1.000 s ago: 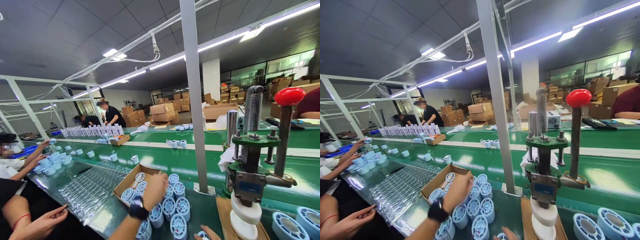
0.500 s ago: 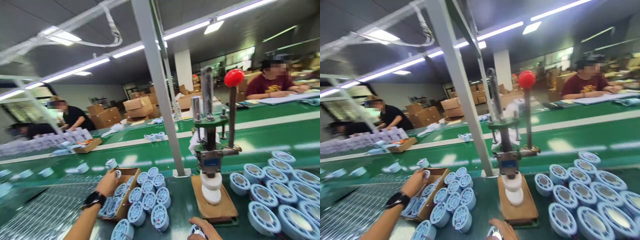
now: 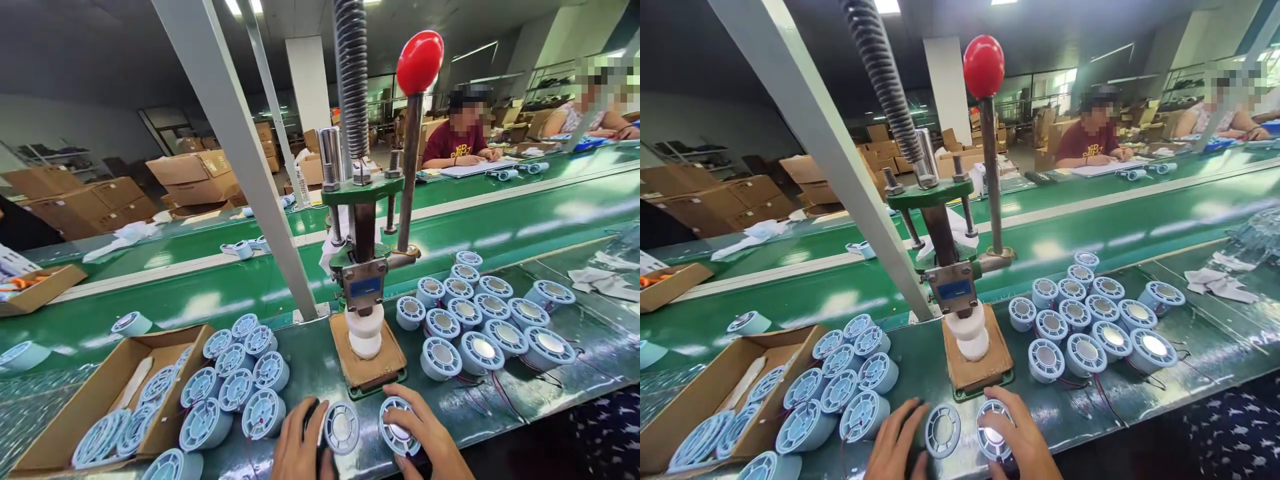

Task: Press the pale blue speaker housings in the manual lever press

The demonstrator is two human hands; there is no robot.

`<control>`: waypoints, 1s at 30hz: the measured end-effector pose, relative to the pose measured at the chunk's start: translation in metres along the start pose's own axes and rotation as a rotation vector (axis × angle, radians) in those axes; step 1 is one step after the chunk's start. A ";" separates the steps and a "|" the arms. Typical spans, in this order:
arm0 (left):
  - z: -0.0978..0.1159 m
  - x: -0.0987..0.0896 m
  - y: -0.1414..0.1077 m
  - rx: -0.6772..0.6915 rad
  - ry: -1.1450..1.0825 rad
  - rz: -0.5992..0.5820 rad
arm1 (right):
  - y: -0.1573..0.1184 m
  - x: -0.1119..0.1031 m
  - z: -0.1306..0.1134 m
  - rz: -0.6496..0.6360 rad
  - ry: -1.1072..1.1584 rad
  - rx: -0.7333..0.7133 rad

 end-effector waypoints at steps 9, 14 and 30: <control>0.015 0.008 0.002 -0.127 -0.147 0.033 | -0.006 -0.001 0.004 0.083 -0.082 -0.046; 0.012 -0.008 0.006 -0.295 -0.403 0.026 | 0.005 0.019 -0.013 0.123 -0.085 -0.055; 0.038 -0.015 0.007 -0.395 -0.499 0.144 | 0.020 0.067 -0.020 0.232 0.059 -0.019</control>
Point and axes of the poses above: each hand's wrist, its own y-axis towards the middle knuckle, its own x-axis out of the palm, z = x × y, the point moved 2 cm from there along y, towards the middle knuckle, and after that the axes turned 3 degrees about y, right-handed, at the moved point
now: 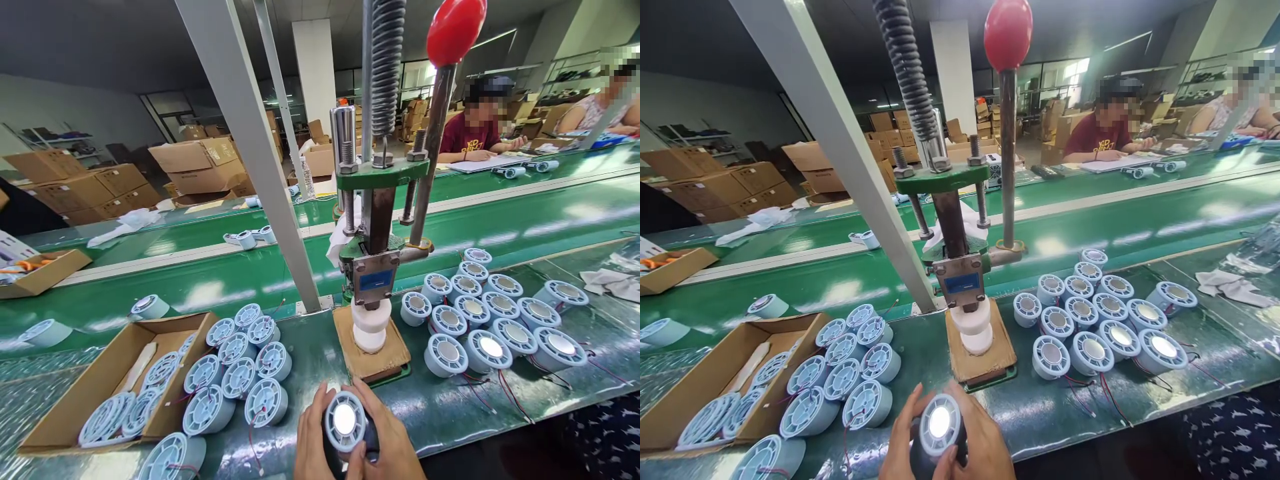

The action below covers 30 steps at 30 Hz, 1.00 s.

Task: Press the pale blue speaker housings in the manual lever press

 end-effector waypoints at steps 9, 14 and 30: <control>-0.020 0.024 -0.014 -0.042 -0.070 -0.009 | 0.012 -0.009 -0.008 -0.122 -0.186 -0.080; -0.009 -0.002 0.032 -0.079 -0.126 -0.158 | 0.088 -0.083 -0.058 -0.329 -0.320 -0.184; 0.066 0.038 0.119 0.032 -0.527 -0.320 | 0.355 -0.209 -0.133 0.315 0.133 -0.167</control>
Point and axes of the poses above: each hand's wrist, its own y-axis towards the middle knuckle, its own x-axis out of the palm, z = x × y, the point moved 2 cm from there along y, towards the middle knuckle, and after that the axes turned 3 degrees about y, right-handed, at the moved point
